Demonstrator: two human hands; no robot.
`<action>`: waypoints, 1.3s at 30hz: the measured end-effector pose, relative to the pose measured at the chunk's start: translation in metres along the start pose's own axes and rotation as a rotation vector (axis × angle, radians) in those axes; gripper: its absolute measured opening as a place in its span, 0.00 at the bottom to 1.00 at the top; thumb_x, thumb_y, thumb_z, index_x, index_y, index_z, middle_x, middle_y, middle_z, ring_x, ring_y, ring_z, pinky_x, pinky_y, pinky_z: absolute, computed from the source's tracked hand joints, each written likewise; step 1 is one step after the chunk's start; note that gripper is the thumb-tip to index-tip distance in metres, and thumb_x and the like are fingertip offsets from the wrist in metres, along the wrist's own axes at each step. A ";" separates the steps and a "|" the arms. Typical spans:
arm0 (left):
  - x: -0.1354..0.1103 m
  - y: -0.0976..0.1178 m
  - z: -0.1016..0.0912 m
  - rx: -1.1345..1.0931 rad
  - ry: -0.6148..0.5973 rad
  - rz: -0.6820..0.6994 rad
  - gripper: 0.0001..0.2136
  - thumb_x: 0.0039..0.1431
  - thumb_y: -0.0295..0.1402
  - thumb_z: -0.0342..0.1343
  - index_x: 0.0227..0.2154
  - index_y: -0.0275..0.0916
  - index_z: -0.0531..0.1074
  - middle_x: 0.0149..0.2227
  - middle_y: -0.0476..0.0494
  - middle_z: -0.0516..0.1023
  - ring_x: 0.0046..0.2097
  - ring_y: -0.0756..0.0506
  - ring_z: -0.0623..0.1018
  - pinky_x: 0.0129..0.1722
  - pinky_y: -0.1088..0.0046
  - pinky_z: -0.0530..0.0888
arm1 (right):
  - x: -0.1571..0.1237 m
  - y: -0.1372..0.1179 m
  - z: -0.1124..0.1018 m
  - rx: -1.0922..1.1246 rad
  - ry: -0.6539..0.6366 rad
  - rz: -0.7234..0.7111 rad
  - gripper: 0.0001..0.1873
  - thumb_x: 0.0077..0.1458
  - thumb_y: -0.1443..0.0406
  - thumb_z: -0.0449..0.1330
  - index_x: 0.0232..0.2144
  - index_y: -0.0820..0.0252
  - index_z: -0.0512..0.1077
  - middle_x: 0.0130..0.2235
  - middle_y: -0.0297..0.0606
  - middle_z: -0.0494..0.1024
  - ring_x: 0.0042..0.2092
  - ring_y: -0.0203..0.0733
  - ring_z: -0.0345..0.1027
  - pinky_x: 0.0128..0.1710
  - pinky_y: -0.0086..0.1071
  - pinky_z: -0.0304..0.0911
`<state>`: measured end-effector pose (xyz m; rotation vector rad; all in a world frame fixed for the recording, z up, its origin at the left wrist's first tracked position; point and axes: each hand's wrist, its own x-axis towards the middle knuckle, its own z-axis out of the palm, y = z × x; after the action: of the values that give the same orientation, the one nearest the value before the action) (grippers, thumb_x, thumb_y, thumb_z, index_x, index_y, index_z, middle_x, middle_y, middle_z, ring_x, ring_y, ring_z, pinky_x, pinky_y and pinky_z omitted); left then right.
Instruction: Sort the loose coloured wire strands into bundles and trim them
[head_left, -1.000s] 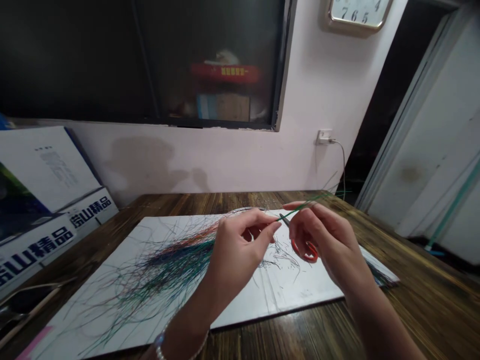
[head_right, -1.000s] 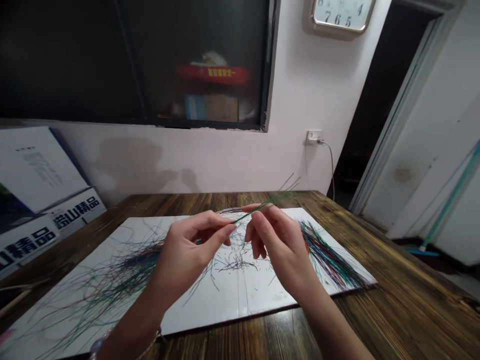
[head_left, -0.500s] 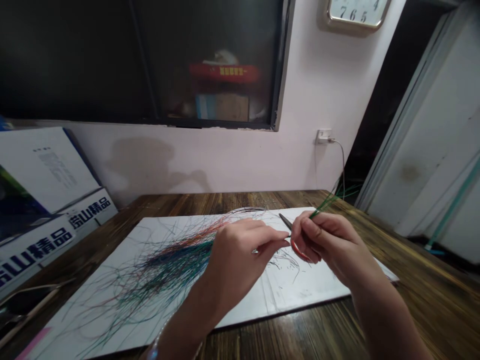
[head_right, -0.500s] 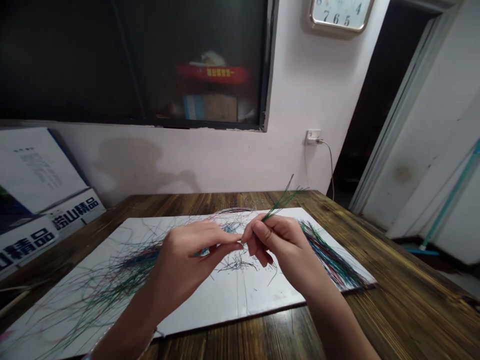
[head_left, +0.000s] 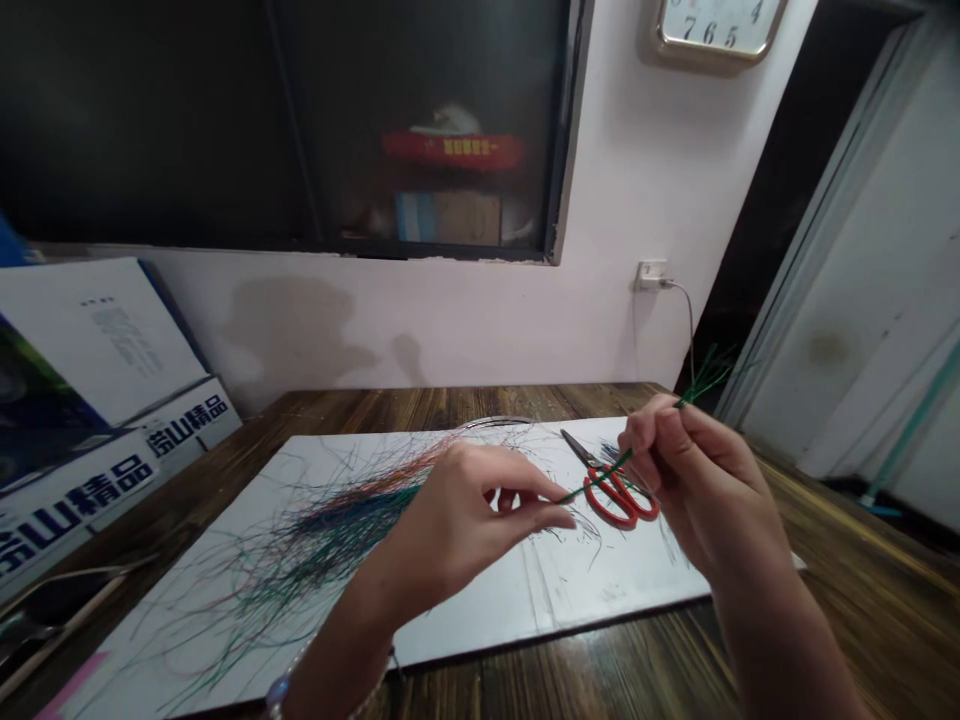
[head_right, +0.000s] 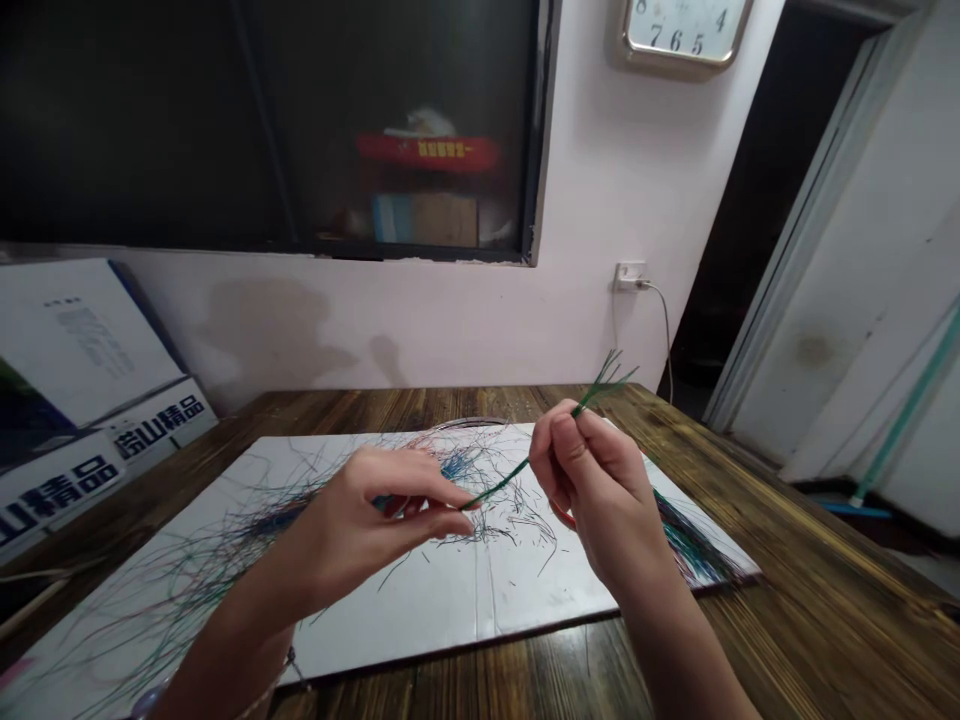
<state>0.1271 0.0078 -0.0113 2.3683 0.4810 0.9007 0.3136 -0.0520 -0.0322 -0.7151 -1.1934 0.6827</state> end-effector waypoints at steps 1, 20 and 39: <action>0.000 0.000 0.001 -0.002 -0.021 0.041 0.05 0.51 0.33 0.62 0.28 0.38 0.79 0.21 0.51 0.74 0.25 0.53 0.67 0.27 0.76 0.64 | 0.000 0.001 0.001 0.025 -0.002 -0.001 0.15 0.61 0.59 0.54 0.23 0.58 0.66 0.18 0.29 0.57 0.20 0.30 0.47 0.17 0.28 0.41; 0.002 -0.008 -0.002 -0.146 -0.179 -0.212 0.08 0.52 0.37 0.61 0.25 0.39 0.77 0.22 0.53 0.74 0.27 0.55 0.67 0.26 0.78 0.60 | 0.006 0.000 -0.008 0.123 0.126 -0.191 0.15 0.62 0.63 0.51 0.24 0.59 0.69 0.17 0.28 0.55 0.20 0.30 0.44 0.18 0.28 0.40; 0.004 -0.009 0.002 -0.250 -0.338 -0.311 0.10 0.46 0.40 0.64 0.26 0.38 0.77 0.25 0.49 0.75 0.30 0.51 0.70 0.28 0.75 0.63 | -0.003 -0.005 -0.013 0.007 0.103 -0.441 0.16 0.58 0.64 0.57 0.18 0.59 0.66 0.20 0.30 0.58 0.21 0.31 0.48 0.21 0.30 0.49</action>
<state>0.1298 0.0161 -0.0160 2.0842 0.5439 0.3841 0.3262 -0.0594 -0.0324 -0.4521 -1.2000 0.2789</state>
